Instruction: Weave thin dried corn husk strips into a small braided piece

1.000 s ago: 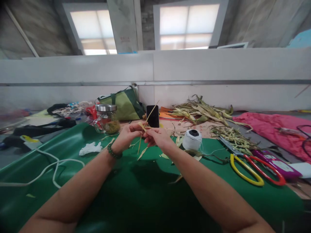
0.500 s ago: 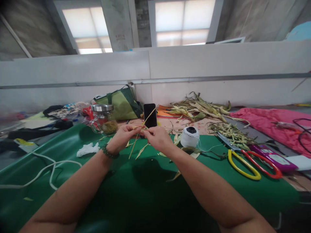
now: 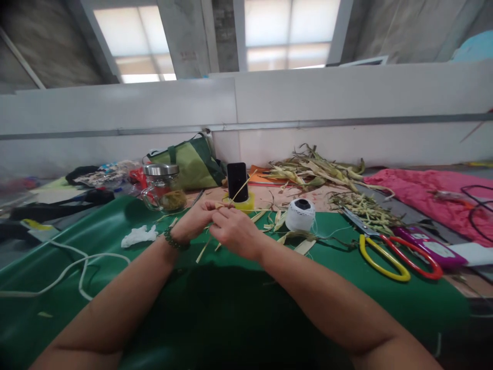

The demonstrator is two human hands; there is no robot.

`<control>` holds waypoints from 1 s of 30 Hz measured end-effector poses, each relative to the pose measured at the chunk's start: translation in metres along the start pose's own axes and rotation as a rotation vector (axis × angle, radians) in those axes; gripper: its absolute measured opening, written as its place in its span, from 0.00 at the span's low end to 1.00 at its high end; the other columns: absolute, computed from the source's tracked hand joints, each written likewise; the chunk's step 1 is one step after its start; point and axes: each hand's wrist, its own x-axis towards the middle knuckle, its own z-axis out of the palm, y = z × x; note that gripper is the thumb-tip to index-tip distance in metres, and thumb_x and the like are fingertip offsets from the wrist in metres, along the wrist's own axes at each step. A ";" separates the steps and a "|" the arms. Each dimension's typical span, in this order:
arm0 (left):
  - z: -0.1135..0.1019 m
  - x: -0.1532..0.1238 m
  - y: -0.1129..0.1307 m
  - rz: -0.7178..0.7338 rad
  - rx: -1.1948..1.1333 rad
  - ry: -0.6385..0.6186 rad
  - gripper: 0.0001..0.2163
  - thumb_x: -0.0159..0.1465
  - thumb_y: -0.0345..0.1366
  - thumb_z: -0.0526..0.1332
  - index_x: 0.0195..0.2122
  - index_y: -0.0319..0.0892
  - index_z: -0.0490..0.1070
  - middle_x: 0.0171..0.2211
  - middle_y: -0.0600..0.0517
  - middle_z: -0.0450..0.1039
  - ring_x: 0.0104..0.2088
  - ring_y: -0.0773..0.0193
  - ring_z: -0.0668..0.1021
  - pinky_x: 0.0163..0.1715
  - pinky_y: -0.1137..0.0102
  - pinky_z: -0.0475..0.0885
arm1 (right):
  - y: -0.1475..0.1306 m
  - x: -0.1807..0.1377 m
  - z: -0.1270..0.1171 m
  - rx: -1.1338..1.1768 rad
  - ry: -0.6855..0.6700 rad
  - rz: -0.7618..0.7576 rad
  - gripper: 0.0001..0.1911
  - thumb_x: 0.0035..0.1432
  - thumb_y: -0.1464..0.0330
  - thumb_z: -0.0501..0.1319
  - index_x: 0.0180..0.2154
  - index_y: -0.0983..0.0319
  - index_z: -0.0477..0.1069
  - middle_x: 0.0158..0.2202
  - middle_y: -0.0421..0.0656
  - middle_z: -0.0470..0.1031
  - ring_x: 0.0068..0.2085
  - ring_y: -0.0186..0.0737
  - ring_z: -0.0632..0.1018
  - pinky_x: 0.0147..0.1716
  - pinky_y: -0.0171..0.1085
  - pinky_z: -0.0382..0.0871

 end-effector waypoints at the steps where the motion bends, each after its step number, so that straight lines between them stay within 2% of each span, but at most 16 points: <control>1: -0.001 0.000 0.000 0.011 0.013 -0.017 0.10 0.43 0.35 0.71 0.26 0.38 0.80 0.24 0.51 0.78 0.27 0.67 0.74 0.28 0.75 0.68 | 0.003 -0.001 -0.001 0.092 0.038 0.041 0.13 0.63 0.72 0.53 0.29 0.62 0.74 0.32 0.46 0.74 0.38 0.41 0.74 0.41 0.40 0.68; 4: -0.004 -0.001 0.003 -0.005 0.012 -0.042 0.11 0.44 0.37 0.72 0.28 0.38 0.80 0.26 0.51 0.79 0.26 0.68 0.75 0.28 0.75 0.69 | 0.016 -0.005 -0.006 0.391 0.164 0.334 0.13 0.64 0.66 0.54 0.33 0.60 0.76 0.34 0.45 0.77 0.36 0.40 0.76 0.39 0.38 0.69; 6: -0.005 -0.002 0.005 -0.041 -0.018 -0.057 0.15 0.44 0.40 0.72 0.32 0.38 0.80 0.27 0.49 0.79 0.28 0.66 0.77 0.30 0.73 0.71 | 0.026 -0.006 -0.010 0.521 0.212 0.569 0.12 0.61 0.62 0.58 0.32 0.60 0.77 0.32 0.44 0.78 0.34 0.39 0.76 0.35 0.37 0.68; 8: -0.005 -0.003 0.008 -0.067 -0.059 -0.077 0.17 0.45 0.42 0.73 0.34 0.38 0.80 0.28 0.47 0.80 0.29 0.64 0.78 0.32 0.72 0.73 | 0.034 -0.007 -0.013 0.533 0.227 0.729 0.15 0.57 0.58 0.61 0.26 0.61 0.76 0.27 0.44 0.77 0.30 0.38 0.75 0.31 0.35 0.66; 11: -0.004 -0.006 0.011 -0.070 -0.121 -0.087 0.18 0.45 0.43 0.73 0.34 0.38 0.80 0.28 0.47 0.80 0.29 0.65 0.79 0.32 0.73 0.74 | 0.040 -0.007 -0.013 0.454 0.219 0.809 0.22 0.53 0.52 0.63 0.19 0.62 0.72 0.20 0.42 0.73 0.23 0.34 0.69 0.26 0.34 0.61; 15: 0.000 -0.007 0.012 -0.056 -0.134 -0.074 0.15 0.44 0.42 0.74 0.29 0.37 0.80 0.26 0.48 0.79 0.28 0.67 0.78 0.32 0.74 0.74 | 0.039 -0.007 -0.011 0.443 0.199 0.833 0.25 0.53 0.49 0.61 0.19 0.63 0.72 0.20 0.43 0.73 0.23 0.34 0.68 0.25 0.34 0.60; 17: -0.001 -0.006 0.011 -0.030 -0.132 -0.049 0.12 0.44 0.39 0.74 0.26 0.36 0.79 0.25 0.49 0.78 0.26 0.68 0.77 0.31 0.75 0.73 | 0.041 -0.007 -0.013 0.524 0.173 0.852 0.25 0.54 0.49 0.59 0.21 0.63 0.72 0.20 0.44 0.73 0.23 0.34 0.70 0.25 0.34 0.62; 20: -0.005 -0.004 0.012 -0.049 -0.231 0.019 0.10 0.45 0.34 0.73 0.27 0.35 0.79 0.24 0.50 0.77 0.26 0.69 0.76 0.30 0.76 0.73 | 0.050 -0.009 -0.022 0.908 0.055 0.860 0.24 0.58 0.50 0.55 0.28 0.63 0.73 0.22 0.43 0.75 0.23 0.35 0.74 0.25 0.34 0.66; 22: -0.009 -0.003 0.013 -0.085 -0.301 0.053 0.10 0.45 0.31 0.72 0.29 0.34 0.78 0.24 0.50 0.77 0.25 0.70 0.76 0.29 0.76 0.72 | 0.054 -0.010 -0.029 1.150 -0.003 0.776 0.20 0.56 0.52 0.59 0.36 0.62 0.74 0.29 0.43 0.78 0.28 0.36 0.77 0.28 0.35 0.71; 23: -0.011 -0.003 0.013 -0.098 -0.318 0.057 0.10 0.45 0.30 0.71 0.30 0.34 0.78 0.24 0.50 0.77 0.24 0.71 0.76 0.28 0.76 0.72 | 0.055 -0.010 -0.032 1.197 0.007 0.706 0.19 0.54 0.54 0.62 0.39 0.61 0.75 0.33 0.44 0.79 0.31 0.37 0.78 0.31 0.36 0.73; 25: -0.011 -0.003 0.014 -0.097 -0.315 0.050 0.10 0.45 0.30 0.71 0.29 0.33 0.77 0.24 0.50 0.76 0.24 0.71 0.75 0.28 0.76 0.72 | 0.053 -0.008 -0.033 1.153 0.089 0.574 0.15 0.50 0.57 0.67 0.38 0.60 0.77 0.37 0.43 0.79 0.36 0.38 0.79 0.36 0.37 0.73; 28: -0.007 -0.004 0.013 -0.055 -0.251 0.020 0.09 0.46 0.32 0.71 0.28 0.34 0.77 0.22 0.52 0.75 0.24 0.71 0.74 0.29 0.75 0.71 | 0.046 -0.006 -0.028 0.950 0.210 0.464 0.10 0.52 0.59 0.66 0.31 0.58 0.80 0.33 0.43 0.78 0.35 0.37 0.77 0.36 0.36 0.72; 30: -0.004 -0.004 0.011 -0.018 -0.182 0.007 0.09 0.46 0.34 0.71 0.27 0.35 0.77 0.22 0.52 0.75 0.24 0.71 0.74 0.29 0.75 0.71 | 0.042 -0.005 -0.023 0.876 0.236 0.423 0.12 0.55 0.58 0.63 0.28 0.58 0.80 0.31 0.43 0.78 0.34 0.36 0.77 0.34 0.36 0.72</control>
